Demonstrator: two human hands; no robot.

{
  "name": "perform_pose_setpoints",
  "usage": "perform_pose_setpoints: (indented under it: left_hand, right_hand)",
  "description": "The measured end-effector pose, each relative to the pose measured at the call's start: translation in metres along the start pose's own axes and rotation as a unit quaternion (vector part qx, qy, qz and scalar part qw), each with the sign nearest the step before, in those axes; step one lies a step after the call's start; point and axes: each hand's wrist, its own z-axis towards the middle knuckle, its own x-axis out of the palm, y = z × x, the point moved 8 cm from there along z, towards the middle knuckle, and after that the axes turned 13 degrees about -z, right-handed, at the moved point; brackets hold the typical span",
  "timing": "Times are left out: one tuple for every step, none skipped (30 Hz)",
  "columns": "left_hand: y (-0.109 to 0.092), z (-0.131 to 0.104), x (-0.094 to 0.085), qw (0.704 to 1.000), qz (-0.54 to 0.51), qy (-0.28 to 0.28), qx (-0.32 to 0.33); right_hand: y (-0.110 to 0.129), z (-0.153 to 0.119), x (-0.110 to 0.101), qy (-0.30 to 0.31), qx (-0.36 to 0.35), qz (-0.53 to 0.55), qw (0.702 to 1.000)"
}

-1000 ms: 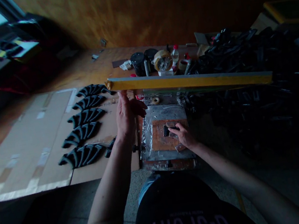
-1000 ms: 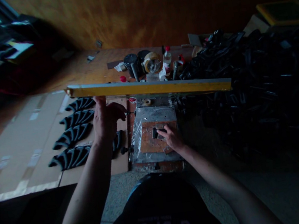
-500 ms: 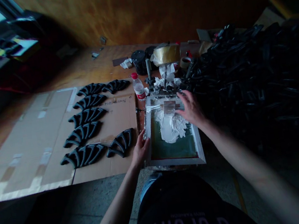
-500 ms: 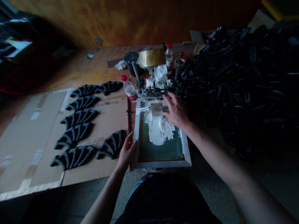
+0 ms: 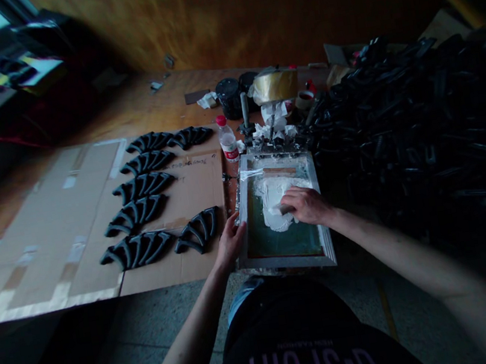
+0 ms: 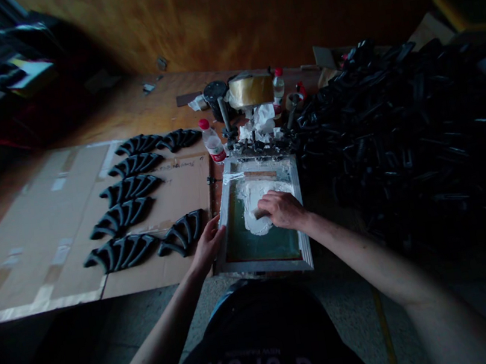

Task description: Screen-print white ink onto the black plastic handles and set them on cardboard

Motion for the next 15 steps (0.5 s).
perform_pose_setpoints:
  left_hand:
    - [0.000,0.000,0.001,1.000,-0.002,0.002,-0.003]
    - [0.000,0.000,0.001,1.000,-0.004,0.002,-0.005]
    - [0.000,0.000,0.001,1.000,-0.004,0.001,-0.004]
    - [-0.001,-0.001,0.001,1.000,-0.004,-0.002,-0.002]
    - [-0.002,-0.001,0.001,1.000,-0.003,-0.003,-0.002]
    - [-0.004,-0.002,0.001,1.000,-0.003,-0.004,-0.002]
    - [-0.007,-0.003,0.001,1.000,-0.003,-0.001,-0.005]
    - [-0.012,-0.005,0.002,1.000,-0.005,0.006,-0.010]
    - [-0.019,-0.008,0.002,1.000,-0.008,0.013,-0.012]
    - [-0.030,-0.012,0.002,1.000,-0.012,0.016,-0.006]
    - [-0.044,-0.016,0.001,1.000,-0.016,0.015,0.008]
    - [-0.060,-0.021,0.001,0.999,-0.021,0.011,0.027]
    - [-0.077,-0.025,0.001,0.999,-0.026,0.005,0.044]
    - [-0.094,-0.029,0.001,0.998,-0.031,-0.001,0.057]
    - [-0.111,-0.032,0.004,0.997,-0.039,-0.004,0.071]
  right_hand:
    - [0.002,-0.003,0.001,-0.023,0.011,-0.013,1.000]
    - [0.007,-0.007,0.003,-0.039,0.006,-0.020,0.999]
    - [0.013,-0.011,0.007,-0.043,-0.012,-0.019,0.999]
    - [0.019,-0.015,0.009,-0.039,-0.031,-0.011,0.999]
    - [0.021,-0.016,0.011,-0.033,-0.039,0.002,0.999]
    - [0.018,-0.013,0.009,-0.030,-0.030,0.017,0.999]
    - [0.012,-0.007,0.005,-0.033,-0.007,0.031,0.999]
    - [0.002,0.003,-0.002,-0.042,0.025,0.044,0.998]
    - [-0.011,0.015,-0.011,-0.054,0.061,0.054,0.995]
    - [-0.025,0.027,-0.021,-0.068,0.097,0.058,0.991]
    - [-0.041,0.038,-0.032,-0.080,0.129,0.057,0.987]
    - [-0.058,0.045,-0.043,-0.089,0.159,0.051,0.982]
    - [-0.077,0.049,-0.053,-0.097,0.186,0.045,0.977]
    - [-0.097,0.047,-0.063,-0.108,0.214,0.040,0.970]
    - [-0.118,0.039,-0.071,-0.122,0.244,0.038,0.961]
